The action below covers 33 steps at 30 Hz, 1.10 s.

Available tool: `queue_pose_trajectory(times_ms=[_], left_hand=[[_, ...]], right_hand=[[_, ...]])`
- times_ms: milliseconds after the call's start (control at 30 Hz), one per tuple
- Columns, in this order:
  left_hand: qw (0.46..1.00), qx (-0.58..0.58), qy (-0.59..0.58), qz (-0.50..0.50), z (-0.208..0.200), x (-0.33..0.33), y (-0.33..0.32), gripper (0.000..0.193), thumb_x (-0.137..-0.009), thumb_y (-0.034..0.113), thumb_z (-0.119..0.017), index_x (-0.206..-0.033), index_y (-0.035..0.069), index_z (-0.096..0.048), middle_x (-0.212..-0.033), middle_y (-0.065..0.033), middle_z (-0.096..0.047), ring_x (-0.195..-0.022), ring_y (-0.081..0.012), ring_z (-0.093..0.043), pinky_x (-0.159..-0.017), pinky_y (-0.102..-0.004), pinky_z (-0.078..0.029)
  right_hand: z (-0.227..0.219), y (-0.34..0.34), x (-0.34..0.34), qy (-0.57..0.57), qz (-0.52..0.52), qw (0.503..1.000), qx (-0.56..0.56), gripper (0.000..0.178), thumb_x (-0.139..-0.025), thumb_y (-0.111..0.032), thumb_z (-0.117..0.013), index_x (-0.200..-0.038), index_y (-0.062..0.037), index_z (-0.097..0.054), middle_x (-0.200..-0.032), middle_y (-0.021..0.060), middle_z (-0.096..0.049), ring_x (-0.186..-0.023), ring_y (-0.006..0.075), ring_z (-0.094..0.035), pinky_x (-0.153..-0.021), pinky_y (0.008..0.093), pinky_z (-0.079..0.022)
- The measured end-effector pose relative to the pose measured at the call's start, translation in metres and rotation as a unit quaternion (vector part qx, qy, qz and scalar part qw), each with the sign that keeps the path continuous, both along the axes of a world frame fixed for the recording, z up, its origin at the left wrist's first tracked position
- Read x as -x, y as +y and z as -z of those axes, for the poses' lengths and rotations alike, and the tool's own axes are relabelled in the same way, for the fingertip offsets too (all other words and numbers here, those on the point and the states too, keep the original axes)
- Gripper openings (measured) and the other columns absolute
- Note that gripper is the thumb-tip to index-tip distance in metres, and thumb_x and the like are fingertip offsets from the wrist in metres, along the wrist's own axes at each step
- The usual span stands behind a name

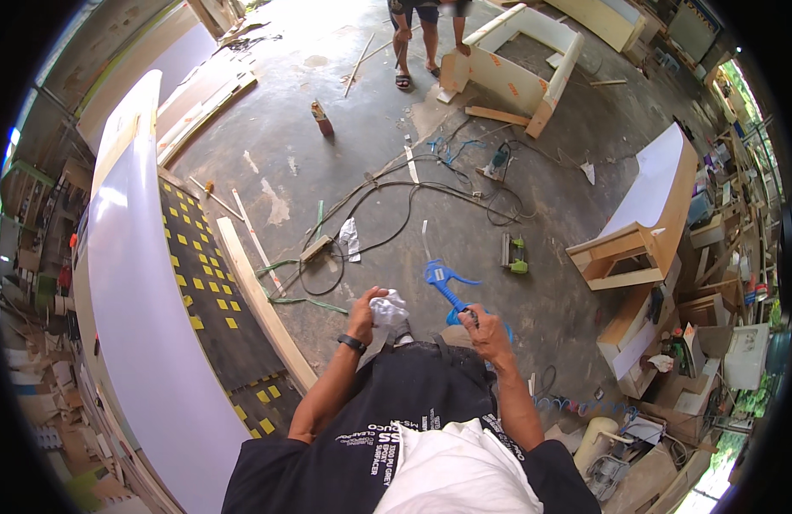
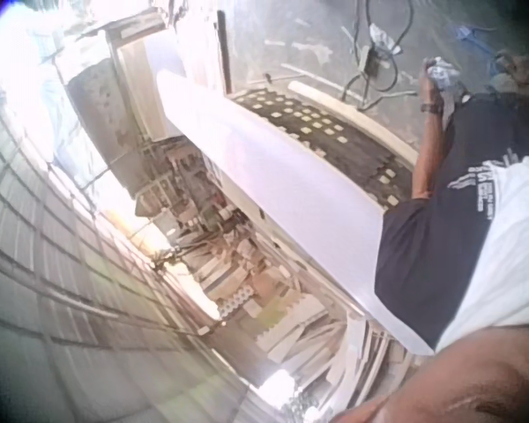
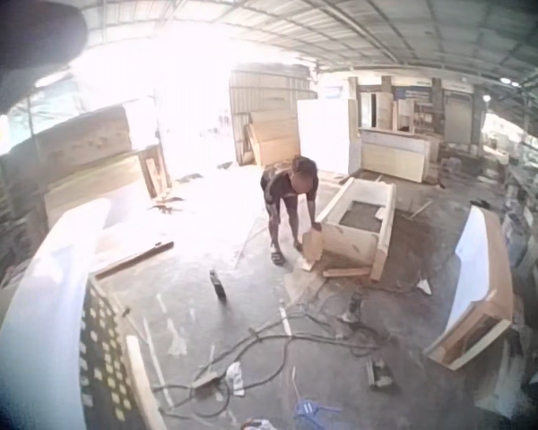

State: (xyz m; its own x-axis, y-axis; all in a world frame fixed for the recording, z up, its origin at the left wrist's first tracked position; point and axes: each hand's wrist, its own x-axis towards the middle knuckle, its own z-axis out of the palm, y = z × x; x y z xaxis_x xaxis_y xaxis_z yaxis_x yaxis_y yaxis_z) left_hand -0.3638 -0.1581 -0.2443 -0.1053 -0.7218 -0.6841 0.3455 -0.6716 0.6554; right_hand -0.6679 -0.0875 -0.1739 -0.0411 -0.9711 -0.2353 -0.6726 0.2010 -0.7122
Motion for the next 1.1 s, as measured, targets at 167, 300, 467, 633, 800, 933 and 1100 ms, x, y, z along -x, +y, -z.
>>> queue_pose_trajectory(times_ms=[167, 300, 467, 633, 800, 933, 1100], left_hand=[[0.997, -0.027, -0.051, -0.043, 0.049, -0.023, -0.014, 0.035, -0.098, 0.035, -0.059, -0.105, 0.006, -0.076, -0.093, -0.0062, -0.073, -0.081, -0.0187, -0.069, -0.071, -0.0339, -0.052], [0.996, -0.034, -0.07, -0.046, 0.06, -0.009, -0.018, 0.034, -0.097, 0.034, -0.059, -0.107, 0.006, -0.075, -0.095, -0.0067, -0.074, -0.082, -0.0199, -0.069, -0.071, -0.0344, -0.053], [0.997, -0.039, -0.062, -0.028, 0.071, 0.039, -0.011, 0.032, -0.096, 0.033, -0.061, -0.105, 0.007, -0.076, -0.095, -0.0072, -0.075, -0.081, -0.0208, -0.071, -0.07, -0.0356, -0.054], [0.998, 0.019, -0.054, 0.03, 0.027, 0.102, -0.008, 0.028, -0.096, 0.023, -0.064, -0.109, 0.002, -0.077, -0.109, -0.0077, -0.073, -0.1, -0.0191, -0.066, -0.086, -0.0355, -0.052], [0.994, 0.054, -0.077, 0.062, 0.026, 0.123, -0.011, 0.029, -0.098, 0.023, -0.064, -0.114, 0.002, -0.075, -0.113, -0.0071, -0.073, -0.105, -0.017, -0.064, -0.091, -0.0339, -0.051], [0.994, 0.095, -0.027, 0.054, -0.02, 0.131, -0.019, 0.03, -0.1, 0.023, -0.062, -0.119, 0.003, -0.074, -0.116, -0.0072, -0.073, -0.107, -0.016, -0.063, -0.092, -0.0323, -0.051], [0.981, 0.14, -0.057, 0.12, -0.058, 0.147, -0.033, 0.036, -0.099, 0.023, -0.062, -0.128, 0.003, -0.069, -0.118, -0.0088, -0.071, -0.107, -0.0173, -0.063, -0.092, -0.0326, -0.051]], right_hand=[[0.001, -0.001, 0.06, 0.059, 0.072, 0.995, -0.03, 0.041, -0.099, -0.045, -0.062, -0.108, -0.0061, -0.071, -0.076, 0.021, -0.067, -0.071, 0.0379, -0.069, -0.065, 0.0449, -0.049], [0.022, 0.016, 0.112, 0.106, 0.088, 0.987, -0.078, 0.037, -0.097, -0.041, -0.065, -0.105, -0.0058, -0.072, -0.083, 0.0215, -0.07, -0.081, 0.0407, -0.07, -0.071, 0.0464, -0.051], [0.066, 0.046, 0.162, 0.124, 0.105, 0.979, -0.126, 0.037, -0.093, -0.041, -0.069, -0.106, -0.0065, -0.072, -0.089, 0.024, -0.071, -0.091, 0.0457, -0.067, -0.078, 0.0526, -0.05], [0.145, 0.095, 0.191, 0.078, 0.201, 0.965, -0.153, 0.035, -0.092, -0.035, -0.07, -0.105, -0.0037, -0.075, -0.092, 0.0191, -0.074, -0.088, 0.0347, -0.071, -0.079, 0.0448, -0.052], [0.23, 0.159, 0.212, 0.044, 0.307, 0.924, -0.223, 0.039, -0.092, -0.039, -0.068, -0.101, -0.0017, -0.075, -0.092, 0.0214, -0.073, -0.093, 0.0391, -0.071, -0.083, 0.0486, -0.052], [0.257, 0.183, 0.22, 0.089, 0.305, 0.914, -0.252, 0.04, -0.092, -0.037, -0.067, -0.102, 0.0013, -0.074, -0.094, 0.0219, -0.073, -0.096, 0.0401, -0.07, -0.087, 0.0491, -0.052], [0.247, 0.178, 0.221, 0.033, 0.358, 0.901, -0.244, 0.038, -0.091, -0.035, -0.068, -0.103, 0.0006, -0.074, -0.097, 0.0211, -0.073, -0.096, 0.0384, -0.071, -0.086, 0.0471, -0.052]])
